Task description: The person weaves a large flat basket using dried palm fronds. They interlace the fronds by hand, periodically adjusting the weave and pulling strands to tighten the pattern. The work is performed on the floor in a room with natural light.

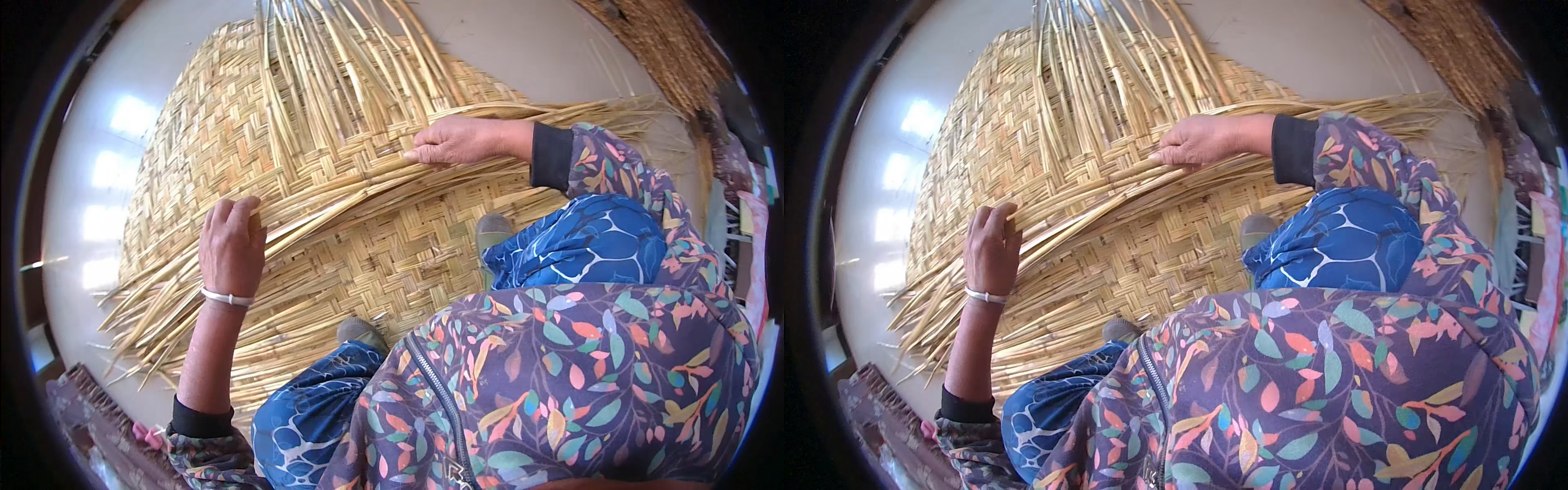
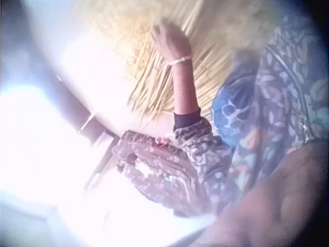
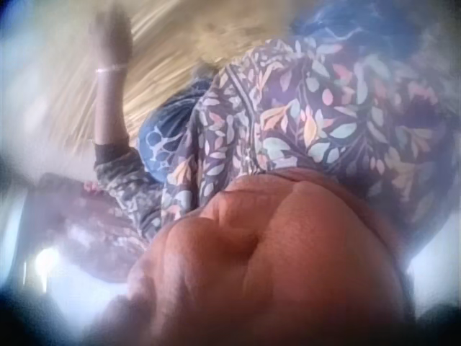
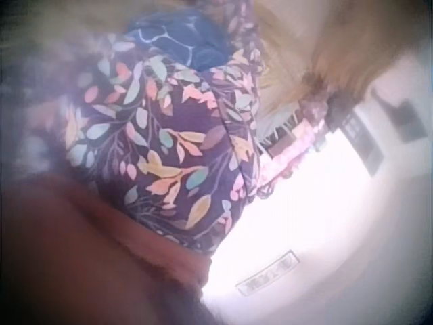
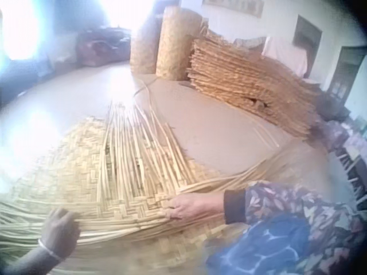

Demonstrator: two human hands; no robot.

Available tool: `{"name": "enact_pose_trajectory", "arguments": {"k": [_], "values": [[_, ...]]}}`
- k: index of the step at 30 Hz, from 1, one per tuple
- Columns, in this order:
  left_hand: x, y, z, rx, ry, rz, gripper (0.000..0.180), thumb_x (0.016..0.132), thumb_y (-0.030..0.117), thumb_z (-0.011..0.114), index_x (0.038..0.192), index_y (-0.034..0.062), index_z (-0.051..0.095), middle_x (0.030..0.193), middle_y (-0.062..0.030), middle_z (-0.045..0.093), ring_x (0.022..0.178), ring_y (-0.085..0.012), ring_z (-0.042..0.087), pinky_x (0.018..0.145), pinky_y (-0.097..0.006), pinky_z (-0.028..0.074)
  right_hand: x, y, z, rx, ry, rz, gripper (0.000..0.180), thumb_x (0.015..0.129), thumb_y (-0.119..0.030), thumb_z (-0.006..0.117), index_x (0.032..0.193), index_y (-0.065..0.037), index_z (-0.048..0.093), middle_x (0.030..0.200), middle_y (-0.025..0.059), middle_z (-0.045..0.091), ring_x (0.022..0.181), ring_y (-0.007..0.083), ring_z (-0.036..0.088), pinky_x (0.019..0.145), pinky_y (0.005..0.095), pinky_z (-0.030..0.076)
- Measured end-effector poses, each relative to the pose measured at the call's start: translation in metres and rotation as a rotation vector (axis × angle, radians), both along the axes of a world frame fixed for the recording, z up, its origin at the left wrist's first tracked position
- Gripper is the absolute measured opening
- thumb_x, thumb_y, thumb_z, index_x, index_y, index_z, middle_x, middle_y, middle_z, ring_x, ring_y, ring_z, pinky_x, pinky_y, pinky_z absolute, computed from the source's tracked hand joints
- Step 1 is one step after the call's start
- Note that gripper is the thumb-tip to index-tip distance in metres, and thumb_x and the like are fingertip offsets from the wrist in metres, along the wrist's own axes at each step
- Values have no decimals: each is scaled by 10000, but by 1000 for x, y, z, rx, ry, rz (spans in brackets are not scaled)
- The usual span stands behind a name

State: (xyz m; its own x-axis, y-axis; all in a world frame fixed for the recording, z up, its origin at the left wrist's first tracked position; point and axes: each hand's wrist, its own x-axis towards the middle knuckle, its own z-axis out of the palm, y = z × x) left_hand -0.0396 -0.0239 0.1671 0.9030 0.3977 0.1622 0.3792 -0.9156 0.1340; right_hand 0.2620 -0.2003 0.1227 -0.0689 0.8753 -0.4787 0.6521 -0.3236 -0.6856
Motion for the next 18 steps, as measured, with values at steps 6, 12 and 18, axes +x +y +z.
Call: {"name": "enact_pose_trajectory", "arguments": {"k": [6,12,18], "values": [[37,12,8,-275,374,141,300,699,251,711,686,32,507,685,-105,503,653,-288,510,588,-389,400,42,15,4,-276,475,-99,325,897,-364,531,817,-50,556,655,42,593,541,102,573,503,226,482],[91,7,10,-305,736,109,415,700,405,709,664,48,501,631,-113,522,604,-288,522,581,-397,412,57,22,-21,-447,753,155,317,909,-364,503,897,-58,583,693,64,642,583,117,628,507,229,497],[122,5,22,-702,847,100,410,719,348,745,907,9,612,729,-93,611,715,-160,590,659,-319,478,62,29,-52,-568,1067,393,247,909,-254,526,988,-28,586,698,45,627,585,110,591,547,252,492]]}}
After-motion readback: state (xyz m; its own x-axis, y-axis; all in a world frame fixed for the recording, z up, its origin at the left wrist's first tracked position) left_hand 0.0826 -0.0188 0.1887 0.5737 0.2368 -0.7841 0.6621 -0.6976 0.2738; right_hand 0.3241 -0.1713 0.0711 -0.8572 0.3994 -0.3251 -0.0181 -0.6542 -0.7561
